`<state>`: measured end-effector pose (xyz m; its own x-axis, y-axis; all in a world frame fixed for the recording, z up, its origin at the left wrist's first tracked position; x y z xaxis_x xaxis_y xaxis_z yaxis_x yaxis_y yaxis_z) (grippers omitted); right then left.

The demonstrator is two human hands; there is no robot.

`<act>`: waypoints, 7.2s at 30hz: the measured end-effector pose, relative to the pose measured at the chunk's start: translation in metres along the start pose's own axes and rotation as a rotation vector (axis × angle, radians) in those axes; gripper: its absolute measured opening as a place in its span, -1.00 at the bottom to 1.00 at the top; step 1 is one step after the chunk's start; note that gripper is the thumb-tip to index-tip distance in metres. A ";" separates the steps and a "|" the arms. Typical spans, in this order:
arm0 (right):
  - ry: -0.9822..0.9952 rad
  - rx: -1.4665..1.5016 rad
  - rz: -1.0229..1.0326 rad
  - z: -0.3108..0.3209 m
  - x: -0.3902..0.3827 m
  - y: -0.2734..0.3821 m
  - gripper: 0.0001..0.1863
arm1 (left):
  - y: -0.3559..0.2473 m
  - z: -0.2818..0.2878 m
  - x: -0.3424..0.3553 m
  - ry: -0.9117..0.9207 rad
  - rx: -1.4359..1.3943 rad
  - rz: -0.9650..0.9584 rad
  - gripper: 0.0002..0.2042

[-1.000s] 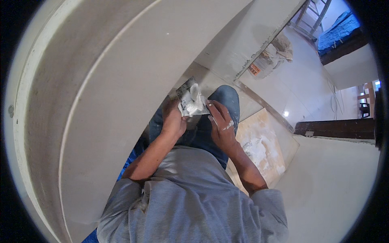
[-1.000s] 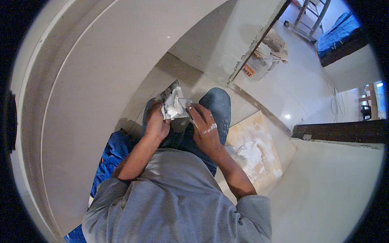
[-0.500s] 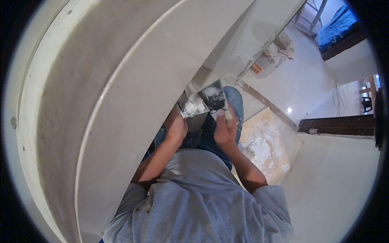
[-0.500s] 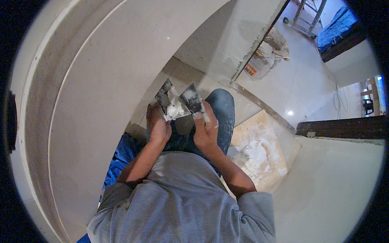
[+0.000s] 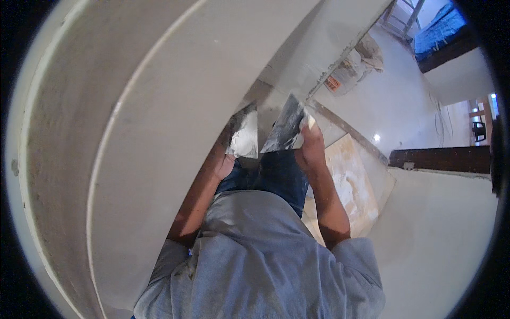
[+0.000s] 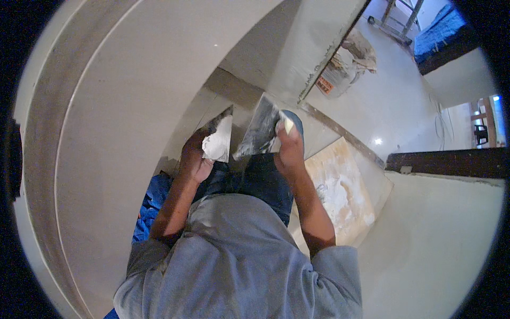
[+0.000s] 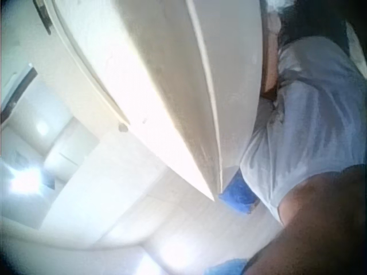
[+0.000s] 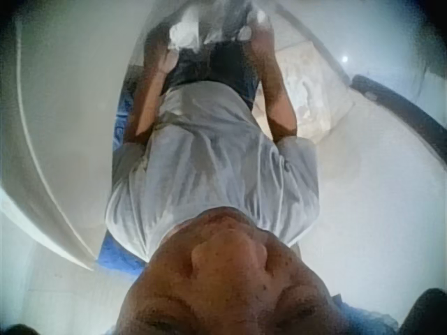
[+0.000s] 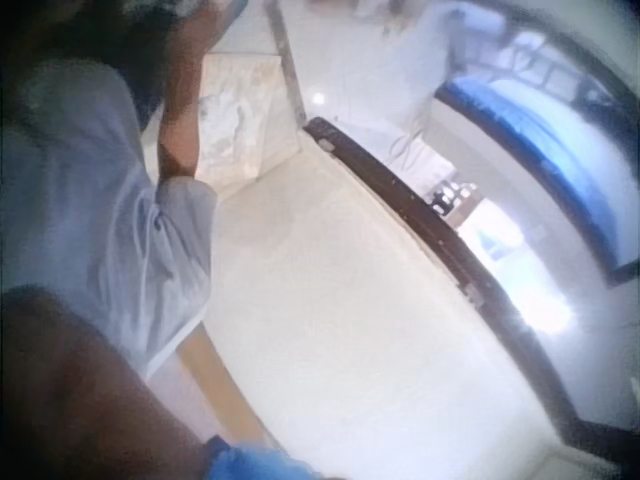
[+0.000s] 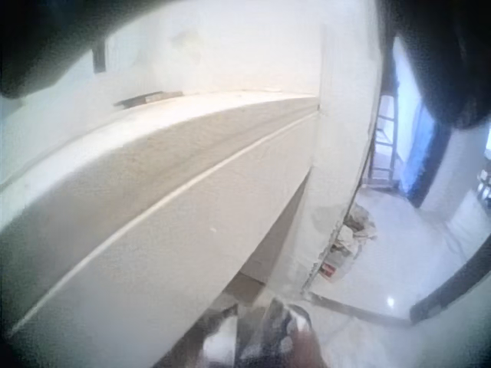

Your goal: The person applies plaster to the wall using putty knives. The person scoops and transfers the plaster between the putty knives and smooths it along the wall edges.

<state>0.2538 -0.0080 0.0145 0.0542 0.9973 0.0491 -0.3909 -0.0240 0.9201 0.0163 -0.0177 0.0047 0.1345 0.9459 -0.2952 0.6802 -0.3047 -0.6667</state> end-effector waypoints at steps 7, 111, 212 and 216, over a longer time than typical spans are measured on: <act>0.330 1.089 -0.497 -0.022 -0.005 -0.013 -0.66 | 0.009 -0.017 -0.005 0.050 -0.088 0.371 -0.68; 0.584 -0.653 1.173 0.045 -0.012 0.110 -0.62 | -0.033 0.044 -0.007 0.504 1.497 -0.602 -0.39; 0.041 0.283 0.303 -0.006 -0.015 0.020 -0.70 | -0.029 -0.028 0.011 -0.302 0.912 -0.532 -0.64; 0.058 -0.049 0.537 -0.010 -0.033 0.033 -0.65 | -0.010 -0.046 0.002 -0.535 0.282 -0.378 -0.68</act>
<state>0.2298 -0.0408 0.0395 -0.2153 0.8479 0.4845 -0.3920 -0.5294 0.7524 0.0425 -0.0081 0.0421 -0.4949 0.8304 -0.2559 0.3880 -0.0523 -0.9202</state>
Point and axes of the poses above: each hand's wrist, its own x-axis towards the middle knuckle, its own z-axis out of the back of the hand, y = z × x, the point moved 1 cm from there along x, towards the middle knuckle, and after that the axes turned 1 degree about x, right-handed, at the moved point
